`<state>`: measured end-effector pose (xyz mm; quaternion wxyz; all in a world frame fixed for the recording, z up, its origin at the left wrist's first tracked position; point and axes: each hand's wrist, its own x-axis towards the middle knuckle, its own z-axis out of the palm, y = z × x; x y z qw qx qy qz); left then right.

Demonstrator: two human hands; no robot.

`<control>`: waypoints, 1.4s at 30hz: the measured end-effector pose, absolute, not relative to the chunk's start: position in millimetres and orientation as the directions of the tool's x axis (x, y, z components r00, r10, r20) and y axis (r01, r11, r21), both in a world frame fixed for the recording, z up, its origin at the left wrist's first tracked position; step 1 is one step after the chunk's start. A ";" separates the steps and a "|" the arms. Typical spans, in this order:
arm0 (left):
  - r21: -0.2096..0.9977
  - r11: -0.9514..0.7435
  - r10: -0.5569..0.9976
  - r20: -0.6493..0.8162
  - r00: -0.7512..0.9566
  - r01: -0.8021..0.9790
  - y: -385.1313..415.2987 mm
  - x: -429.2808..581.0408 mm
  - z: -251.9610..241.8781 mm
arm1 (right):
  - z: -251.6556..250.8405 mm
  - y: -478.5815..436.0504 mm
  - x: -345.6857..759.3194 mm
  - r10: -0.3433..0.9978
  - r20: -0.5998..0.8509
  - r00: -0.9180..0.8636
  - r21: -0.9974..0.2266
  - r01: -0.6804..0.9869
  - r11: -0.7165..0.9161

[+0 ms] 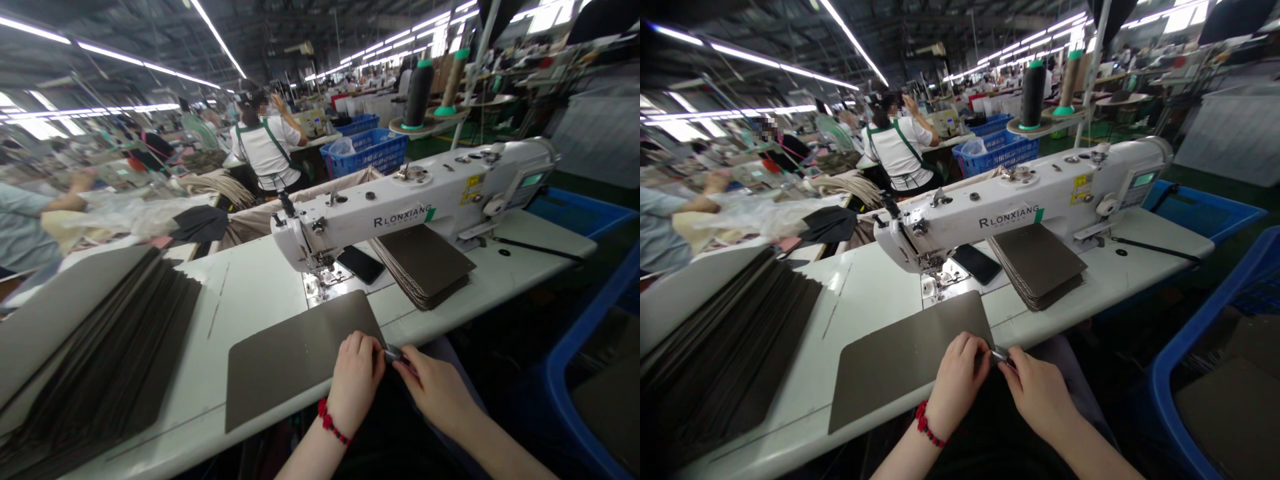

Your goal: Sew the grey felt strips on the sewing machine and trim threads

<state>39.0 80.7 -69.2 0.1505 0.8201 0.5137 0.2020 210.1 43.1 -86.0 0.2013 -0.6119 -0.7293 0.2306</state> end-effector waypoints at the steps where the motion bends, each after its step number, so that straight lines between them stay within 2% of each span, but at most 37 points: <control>1: 0.454 -0.429 0.903 0.180 0.391 0.781 80.7 39.1 -69.3 | -85.1 43.5 209.2 0.985 0.019 -0.173 -0.577 0.803 0.152; 6: 0.431 -0.427 0.904 0.186 0.385 0.795 80.9 40.6 -71.1 | -82.5 45.8 205.6 0.980 0.050 -0.191 -0.536 0.823 0.188; 13: 0.425 -0.448 0.894 0.203 0.399 0.787 79.1 38.2 -72.8 | -83.1 48.5 205.8 0.990 0.023 -0.141 -0.527 0.839 0.132; 16: 0.423 -0.475 0.880 0.225 0.418 0.772 77.5 36.1 -73.9 | -80.6 51.3 201.7 0.990 0.027 -0.138 -0.477 0.868 0.135; 21: 0.461 -0.522 0.853 0.275 0.444 0.718 76.2 29.6 -75.7 | -77.9 55.3 196.6 0.988 0.038 -0.152 -0.391 0.907 0.155; 28: 0.536 -0.523 0.850 0.271 0.452 0.663 75.6 22.1 -72.0 | -81.2 53.3 198.2 0.986 0.067 -0.154 -0.398 0.902 0.168; 32: 0.604 -0.506 0.857 0.265 0.442 0.617 74.7 16.8 -69.4 | -81.6 47.6 202.9 0.988 0.084 -0.131 -0.478 0.864 0.155; 35: 0.674 -0.486 0.859 0.251 0.447 0.555 74.1 11.6 -66.1 | -77.4 44.3 204.4 0.991 0.109 -0.082 -0.608 0.783 0.131; 39: 0.750 -0.439 0.868 0.212 0.448 0.495 73.9 6.7 -60.7 | -75.6 47.0 195.9 0.996 0.013 -0.085 -0.847 0.529 0.056; 42: 0.784 -0.400 0.885 0.196 0.421 0.475 73.8 5.0 -58.2 | -82.8 52.8 184.9 0.992 -0.008 -0.128 -0.933 0.357 0.038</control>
